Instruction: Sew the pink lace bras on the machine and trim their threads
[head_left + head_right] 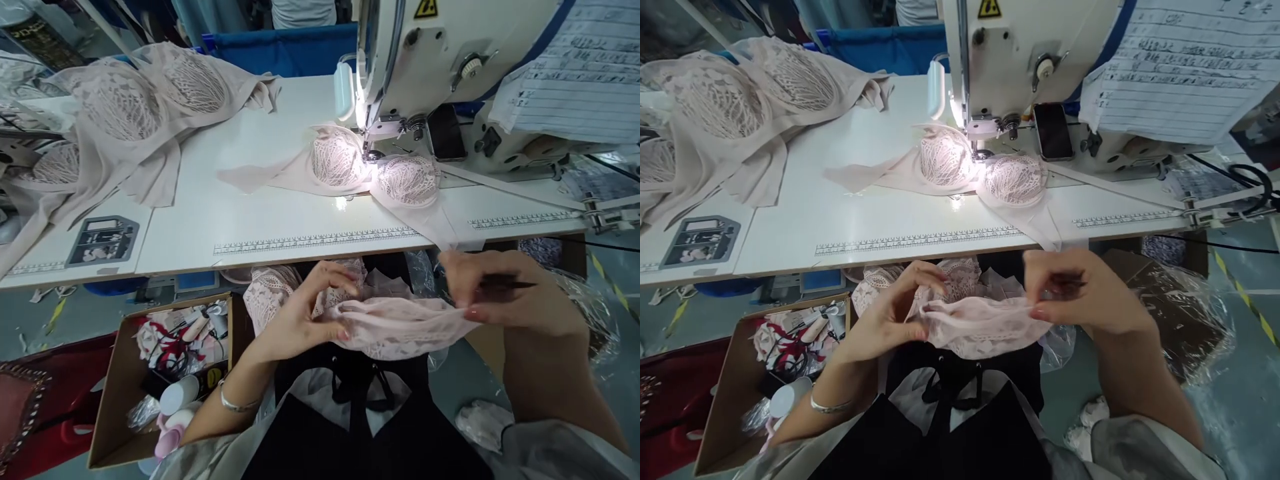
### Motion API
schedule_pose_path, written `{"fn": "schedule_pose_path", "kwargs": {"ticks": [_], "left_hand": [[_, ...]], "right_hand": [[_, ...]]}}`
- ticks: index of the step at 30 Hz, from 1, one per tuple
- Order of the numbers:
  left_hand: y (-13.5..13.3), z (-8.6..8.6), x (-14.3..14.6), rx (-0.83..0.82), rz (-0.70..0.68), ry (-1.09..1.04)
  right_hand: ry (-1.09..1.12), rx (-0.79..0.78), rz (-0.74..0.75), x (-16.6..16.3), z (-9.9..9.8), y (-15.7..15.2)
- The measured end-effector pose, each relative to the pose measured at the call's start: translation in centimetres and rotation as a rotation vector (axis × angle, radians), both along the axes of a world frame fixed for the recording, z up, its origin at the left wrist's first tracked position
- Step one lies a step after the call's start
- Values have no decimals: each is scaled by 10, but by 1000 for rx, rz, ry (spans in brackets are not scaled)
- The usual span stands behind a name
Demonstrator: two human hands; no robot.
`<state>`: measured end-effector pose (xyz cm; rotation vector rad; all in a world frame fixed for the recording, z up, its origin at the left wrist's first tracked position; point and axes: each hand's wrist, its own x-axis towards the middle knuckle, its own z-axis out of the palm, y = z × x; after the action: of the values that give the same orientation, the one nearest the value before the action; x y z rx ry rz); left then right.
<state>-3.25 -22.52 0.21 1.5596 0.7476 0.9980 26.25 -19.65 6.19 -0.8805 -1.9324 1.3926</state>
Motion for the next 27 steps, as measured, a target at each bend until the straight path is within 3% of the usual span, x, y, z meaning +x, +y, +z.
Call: {"fn": "schedule_pose_path", "kwargs": {"ticks": [2, 7, 13, 19, 27], "left_hand": [[4, 13, 10, 43, -135, 73], [10, 19, 41, 148, -90, 87], [17, 10, 43, 122, -41, 49], [19, 9, 43, 119, -33, 54], [19, 13, 44, 133, -29, 70]], "right_hand": [[-133, 40, 18, -17, 7, -1], [-273, 155, 4, -46, 2, -7], [-206, 218, -105, -21, -17, -7], [-211, 242, -81, -10, -22, -6], [-79, 65, 32, -10, -23, 3]]}}
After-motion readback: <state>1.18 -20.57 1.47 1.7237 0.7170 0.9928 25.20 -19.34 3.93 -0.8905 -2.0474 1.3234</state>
